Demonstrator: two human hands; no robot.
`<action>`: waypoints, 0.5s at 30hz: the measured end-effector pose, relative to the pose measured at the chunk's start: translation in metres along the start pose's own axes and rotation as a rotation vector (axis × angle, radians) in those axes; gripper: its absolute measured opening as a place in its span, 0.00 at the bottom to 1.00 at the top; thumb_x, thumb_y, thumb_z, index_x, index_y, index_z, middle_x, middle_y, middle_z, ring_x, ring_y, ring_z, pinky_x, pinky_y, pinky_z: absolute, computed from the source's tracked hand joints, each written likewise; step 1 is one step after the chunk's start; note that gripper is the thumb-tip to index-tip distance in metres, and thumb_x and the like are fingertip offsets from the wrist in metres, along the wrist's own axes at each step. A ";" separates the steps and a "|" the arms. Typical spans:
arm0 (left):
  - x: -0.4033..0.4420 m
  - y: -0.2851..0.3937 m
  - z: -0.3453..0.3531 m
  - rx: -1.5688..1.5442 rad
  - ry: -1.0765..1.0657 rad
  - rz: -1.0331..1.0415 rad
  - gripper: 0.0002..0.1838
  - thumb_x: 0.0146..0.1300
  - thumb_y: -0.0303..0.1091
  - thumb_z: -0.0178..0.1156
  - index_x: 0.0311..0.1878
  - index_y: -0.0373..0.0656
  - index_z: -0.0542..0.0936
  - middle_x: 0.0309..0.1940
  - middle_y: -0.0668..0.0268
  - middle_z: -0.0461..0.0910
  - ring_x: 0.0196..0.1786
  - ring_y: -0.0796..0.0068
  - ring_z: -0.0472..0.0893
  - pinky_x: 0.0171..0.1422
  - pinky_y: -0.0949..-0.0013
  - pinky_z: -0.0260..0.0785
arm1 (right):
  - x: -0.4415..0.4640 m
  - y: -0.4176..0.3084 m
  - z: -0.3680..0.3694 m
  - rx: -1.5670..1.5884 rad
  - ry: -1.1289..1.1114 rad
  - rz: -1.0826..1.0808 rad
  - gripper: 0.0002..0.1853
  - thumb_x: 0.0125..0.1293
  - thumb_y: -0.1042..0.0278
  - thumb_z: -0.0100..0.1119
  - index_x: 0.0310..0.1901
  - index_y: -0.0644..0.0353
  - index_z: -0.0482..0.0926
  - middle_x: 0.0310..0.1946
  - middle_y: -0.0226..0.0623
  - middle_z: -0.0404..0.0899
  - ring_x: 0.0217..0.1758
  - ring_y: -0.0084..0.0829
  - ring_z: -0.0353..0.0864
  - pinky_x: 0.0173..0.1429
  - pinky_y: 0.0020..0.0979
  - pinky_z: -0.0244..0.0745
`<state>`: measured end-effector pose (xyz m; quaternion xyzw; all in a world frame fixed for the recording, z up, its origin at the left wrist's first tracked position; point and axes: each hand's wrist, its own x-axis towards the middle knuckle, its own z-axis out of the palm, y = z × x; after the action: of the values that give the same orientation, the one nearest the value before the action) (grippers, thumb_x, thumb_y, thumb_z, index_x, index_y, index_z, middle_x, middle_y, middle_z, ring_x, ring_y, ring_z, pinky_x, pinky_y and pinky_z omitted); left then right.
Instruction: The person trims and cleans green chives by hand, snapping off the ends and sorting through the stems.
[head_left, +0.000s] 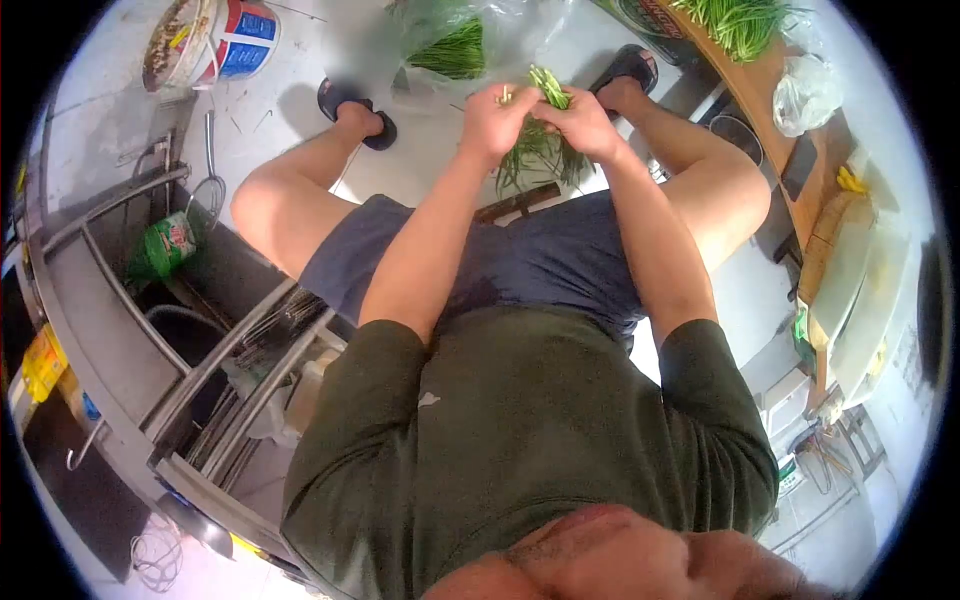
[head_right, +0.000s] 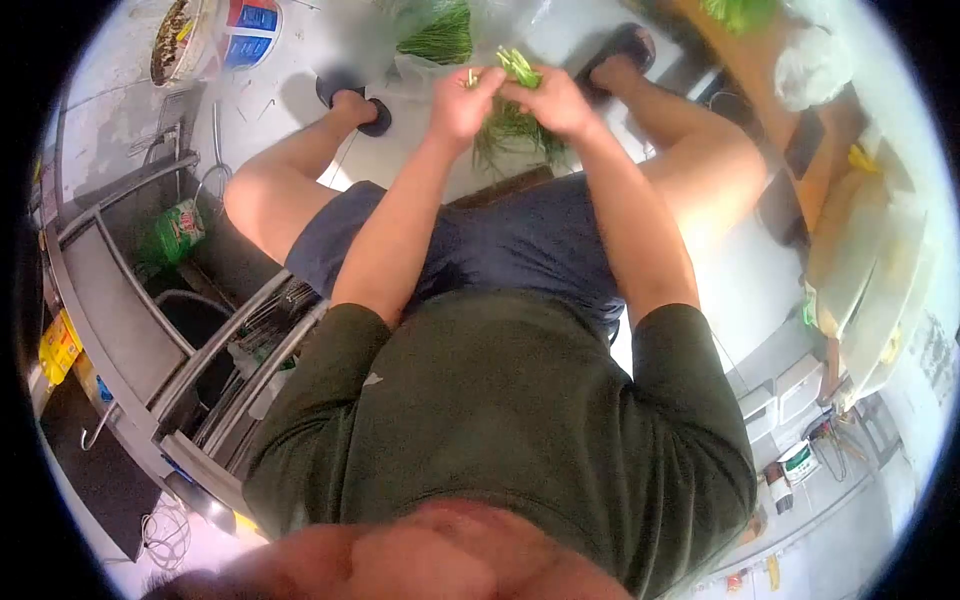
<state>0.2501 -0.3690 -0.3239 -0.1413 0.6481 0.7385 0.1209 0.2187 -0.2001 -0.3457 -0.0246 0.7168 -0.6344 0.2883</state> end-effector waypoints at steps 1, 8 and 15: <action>0.002 -0.003 0.000 0.024 0.013 0.039 0.11 0.65 0.38 0.63 0.39 0.39 0.83 0.25 0.75 0.75 0.26 0.85 0.69 0.29 0.76 0.60 | -0.001 -0.001 0.000 -0.057 0.014 0.013 0.16 0.62 0.61 0.67 0.43 0.66 0.82 0.31 0.32 0.83 0.31 0.21 0.78 0.38 0.28 0.74; 0.005 0.013 0.005 0.007 0.123 -0.026 0.15 0.62 0.38 0.65 0.45 0.36 0.82 0.26 0.72 0.77 0.27 0.83 0.71 0.30 0.75 0.61 | 0.006 0.022 -0.001 -0.205 0.025 -0.042 0.18 0.62 0.58 0.68 0.43 0.66 0.82 0.29 0.33 0.83 0.31 0.22 0.78 0.38 0.30 0.75; 0.005 0.014 -0.009 0.039 0.095 -0.075 0.16 0.63 0.39 0.64 0.46 0.36 0.82 0.26 0.72 0.76 0.27 0.82 0.71 0.32 0.75 0.62 | 0.005 0.009 -0.004 0.272 -0.084 -0.056 0.12 0.66 0.65 0.63 0.44 0.66 0.82 0.35 0.32 0.84 0.39 0.21 0.80 0.45 0.26 0.75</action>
<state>0.2410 -0.3794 -0.3134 -0.1981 0.6615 0.7132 0.1203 0.2160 -0.1972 -0.3553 -0.0319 0.6104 -0.7320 0.3010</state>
